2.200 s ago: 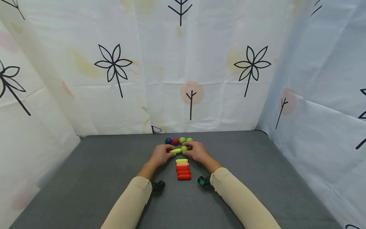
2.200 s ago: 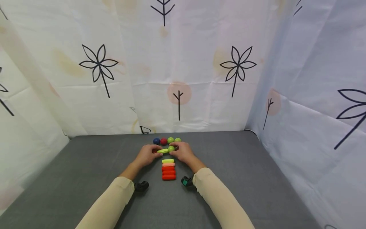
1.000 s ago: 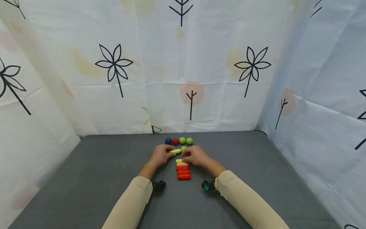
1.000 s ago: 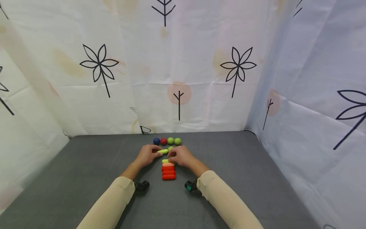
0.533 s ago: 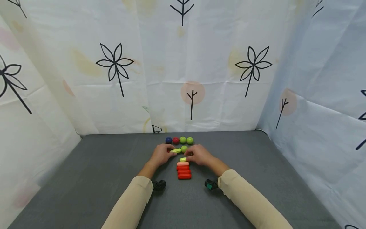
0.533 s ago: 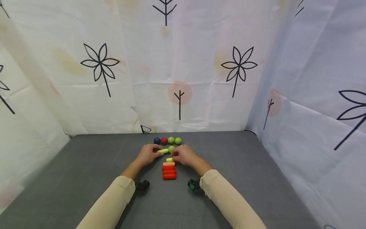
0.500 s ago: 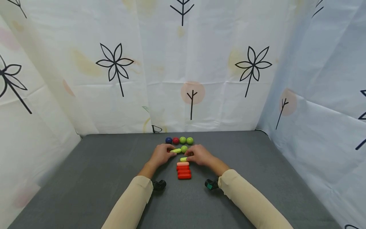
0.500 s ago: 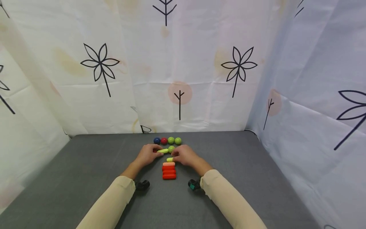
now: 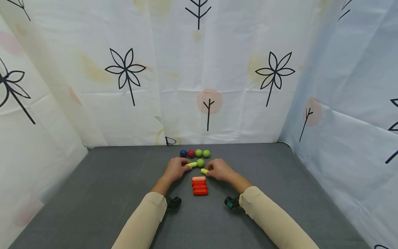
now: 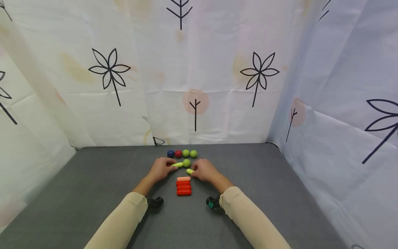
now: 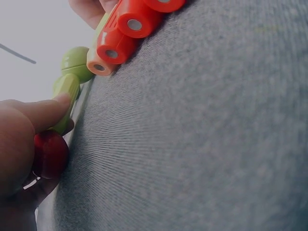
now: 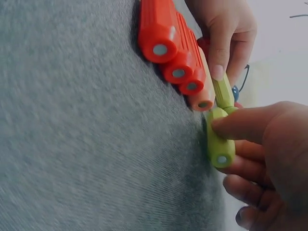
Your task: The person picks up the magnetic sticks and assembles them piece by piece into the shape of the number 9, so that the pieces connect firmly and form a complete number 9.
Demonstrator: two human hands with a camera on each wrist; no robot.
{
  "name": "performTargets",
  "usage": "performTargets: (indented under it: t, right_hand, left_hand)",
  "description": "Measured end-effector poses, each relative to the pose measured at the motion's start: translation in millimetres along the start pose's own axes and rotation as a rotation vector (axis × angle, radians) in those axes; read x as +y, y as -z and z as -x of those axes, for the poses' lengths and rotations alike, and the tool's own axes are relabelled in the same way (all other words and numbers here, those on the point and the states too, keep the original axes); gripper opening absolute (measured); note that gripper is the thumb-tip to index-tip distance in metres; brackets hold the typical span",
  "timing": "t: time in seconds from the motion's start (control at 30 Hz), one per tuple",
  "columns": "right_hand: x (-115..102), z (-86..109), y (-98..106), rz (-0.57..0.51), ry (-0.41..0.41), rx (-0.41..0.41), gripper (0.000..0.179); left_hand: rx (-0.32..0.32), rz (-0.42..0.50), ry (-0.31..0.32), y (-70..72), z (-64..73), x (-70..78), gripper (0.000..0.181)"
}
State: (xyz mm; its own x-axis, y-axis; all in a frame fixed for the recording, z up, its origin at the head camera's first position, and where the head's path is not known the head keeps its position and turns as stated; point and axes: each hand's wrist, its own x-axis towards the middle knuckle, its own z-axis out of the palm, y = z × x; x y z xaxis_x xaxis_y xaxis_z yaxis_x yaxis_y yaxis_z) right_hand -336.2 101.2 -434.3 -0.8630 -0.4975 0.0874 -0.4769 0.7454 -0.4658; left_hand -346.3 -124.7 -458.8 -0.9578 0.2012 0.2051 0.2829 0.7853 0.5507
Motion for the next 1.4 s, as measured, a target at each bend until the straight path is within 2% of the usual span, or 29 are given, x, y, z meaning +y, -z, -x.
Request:
performTargets:
  t: [0.17,0.37,0.5,0.7,0.93,1.17,1.4]
  right_hand:
    - [0.2,3.3,-0.9,-0.091,-0.057,0.095,0.008]
    - [-1.0,1.5,-4.2,-0.131,-0.171,0.123,0.011]
    - [-2.0,0.9,-6.6,-0.132,-0.203,0.155,0.013]
    - [-3.5,2.7,-7.4,-0.195,-0.216,0.193,0.015]
    - [-2.6,3.5,-8.0,-0.31,-0.222,0.181,0.019]
    - [0.7,4.7,-8.9,-0.368,-0.242,0.144,0.023]
    - [1.6,1.2,-9.7,-0.432,-0.254,0.124,0.022]
  left_hand:
    - [0.017,0.01,-0.002,-0.4,1.6,0.5,0.021]
    - [0.041,0.017,-0.01,-1.0,2.3,0.6,0.022]
    - [0.045,0.02,-0.013,-1.2,2.1,0.8,0.021]
    - [0.042,0.026,-0.01,-1.5,1.8,1.2,0.021]
    - [0.052,0.041,0.002,-2.3,1.5,0.6,0.02]
    - [0.047,0.036,0.011,-2.7,0.1,0.3,0.02]
    - [0.049,0.072,0.026,1.0,-0.3,-0.1,0.02]
